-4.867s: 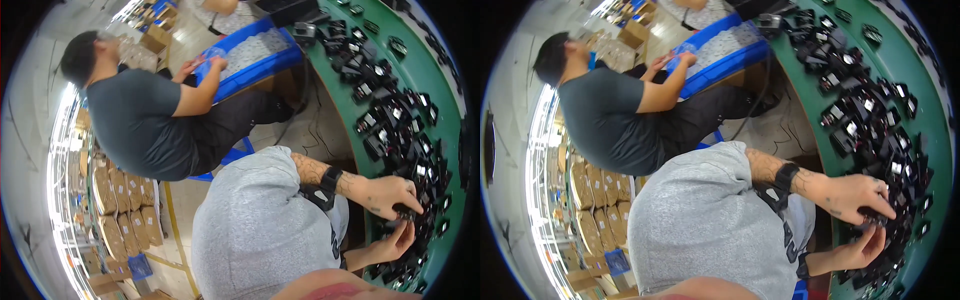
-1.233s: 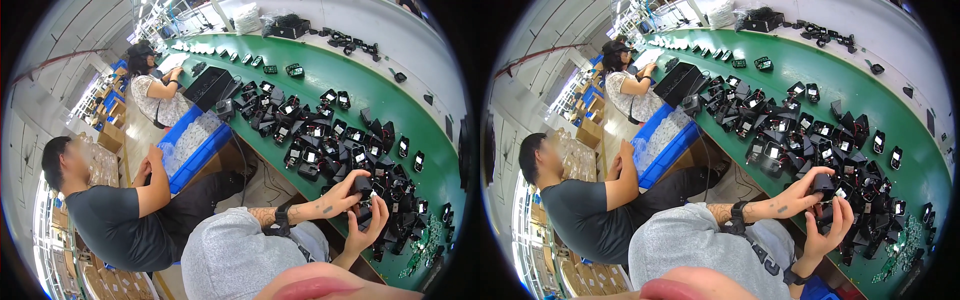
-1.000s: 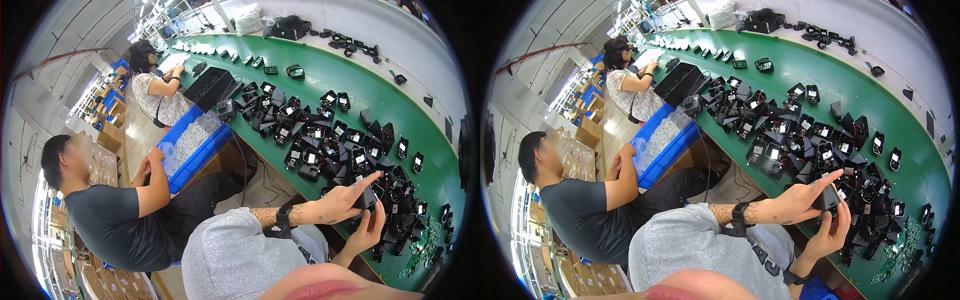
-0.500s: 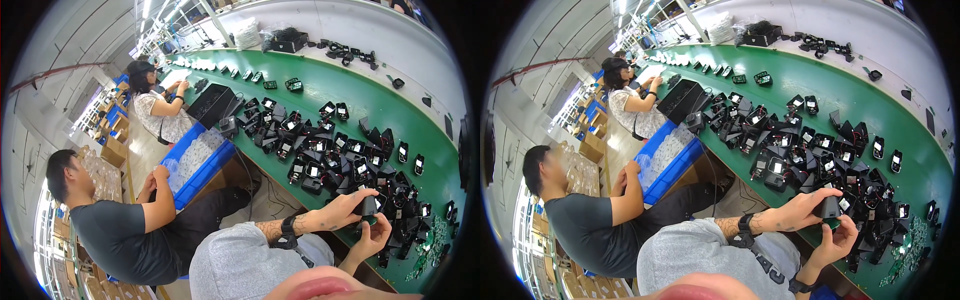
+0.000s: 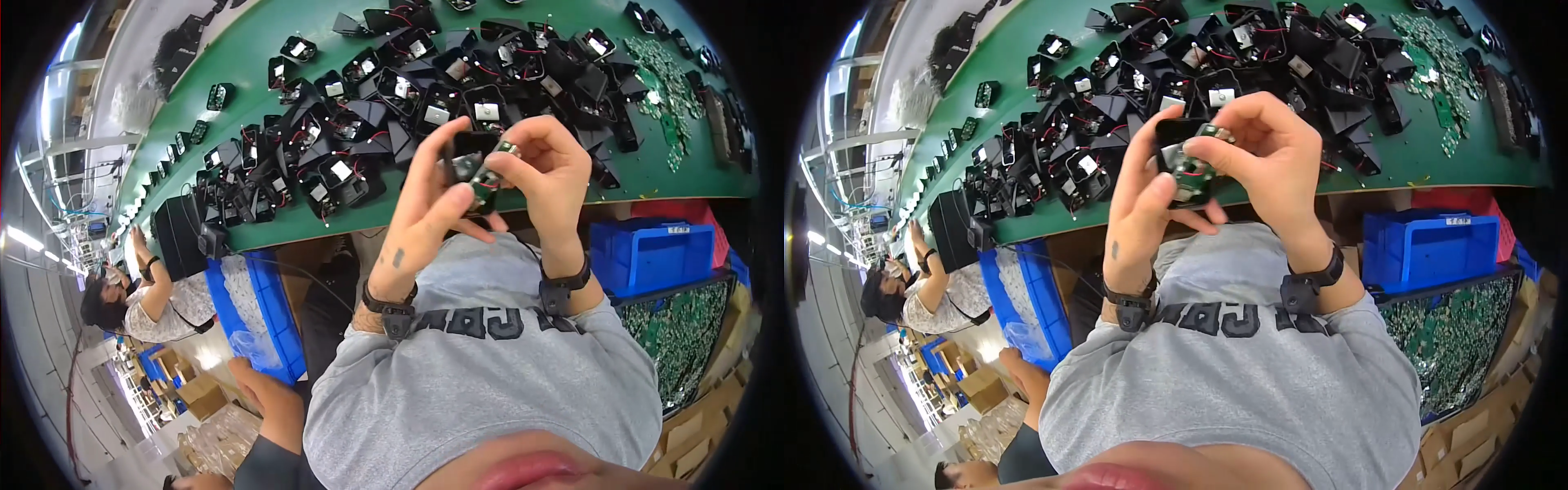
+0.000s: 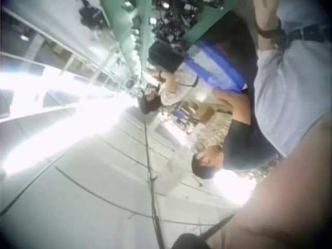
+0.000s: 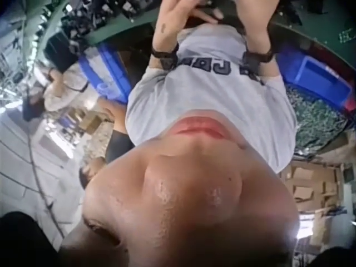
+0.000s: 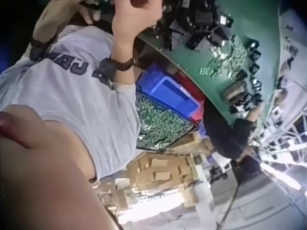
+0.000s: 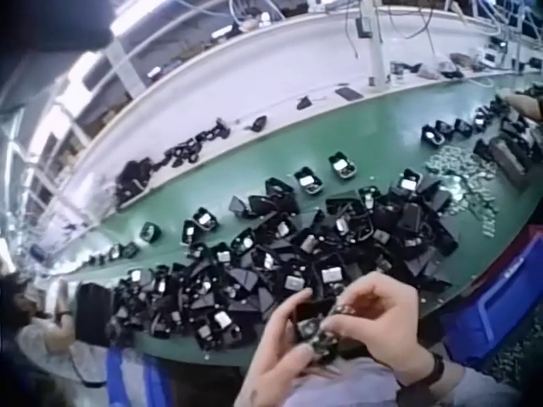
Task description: Manually assembling electronic circuit boards into plastic housings on a factory assembly line.
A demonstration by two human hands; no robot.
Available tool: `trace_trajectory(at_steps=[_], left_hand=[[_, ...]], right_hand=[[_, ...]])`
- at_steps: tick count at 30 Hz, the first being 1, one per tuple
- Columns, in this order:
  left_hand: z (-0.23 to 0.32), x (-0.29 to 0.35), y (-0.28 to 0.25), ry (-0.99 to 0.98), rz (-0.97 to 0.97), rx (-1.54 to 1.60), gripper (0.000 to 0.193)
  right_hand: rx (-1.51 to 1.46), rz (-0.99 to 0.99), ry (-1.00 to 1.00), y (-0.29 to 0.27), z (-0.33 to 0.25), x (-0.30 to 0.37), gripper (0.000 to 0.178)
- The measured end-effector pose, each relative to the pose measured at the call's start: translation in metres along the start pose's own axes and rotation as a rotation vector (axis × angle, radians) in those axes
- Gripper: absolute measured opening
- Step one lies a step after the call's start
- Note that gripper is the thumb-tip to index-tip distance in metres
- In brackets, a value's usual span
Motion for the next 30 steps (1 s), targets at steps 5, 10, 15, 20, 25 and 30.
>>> trace_trajectory(at_steps=[5, 10, 15, 20, 25, 30], left_hand=[[-0.005, 0.000, -0.004, 0.105, -0.003, -0.053, 0.066], [-0.010, 0.001, 0.006, 0.074, -0.068, -0.077, 0.073], [-0.028, -0.005, 0.002, -0.021, -0.231, 0.205, 0.060], [-0.026, -0.008, 0.000, -0.006, -0.115, 0.086, 0.060], [-0.017, -0.012, -0.008, 0.113, -0.036, -0.106, 0.057], [-0.014, -0.007, -0.008, 0.041, -0.076, -0.112, 0.059]], right_hand=[[-0.078, -0.094, 0.128, -0.008, 0.018, -0.003, 0.009], [-0.056, 0.047, 0.027, -0.014, 0.016, 0.000, 0.008], [0.110, 0.078, -0.060, -0.020, 0.003, -0.002, 0.006], [0.157, 0.092, -0.056, -0.027, -0.004, 0.002, 0.006], [-0.036, -0.003, 0.135, -0.029, 0.020, 0.002, 0.008], [-0.043, -0.066, 0.190, -0.028, 0.028, -0.003, 0.012]])
Point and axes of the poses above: each hand's wrist, its own x-axis away from the middle knuckle, its own y-axis out of the palm, z = x × y, the point moved 7 cm from there along -x, towards the middle knuckle, and after that the axes turned 4 degrees about x, right-handed, at the moved point
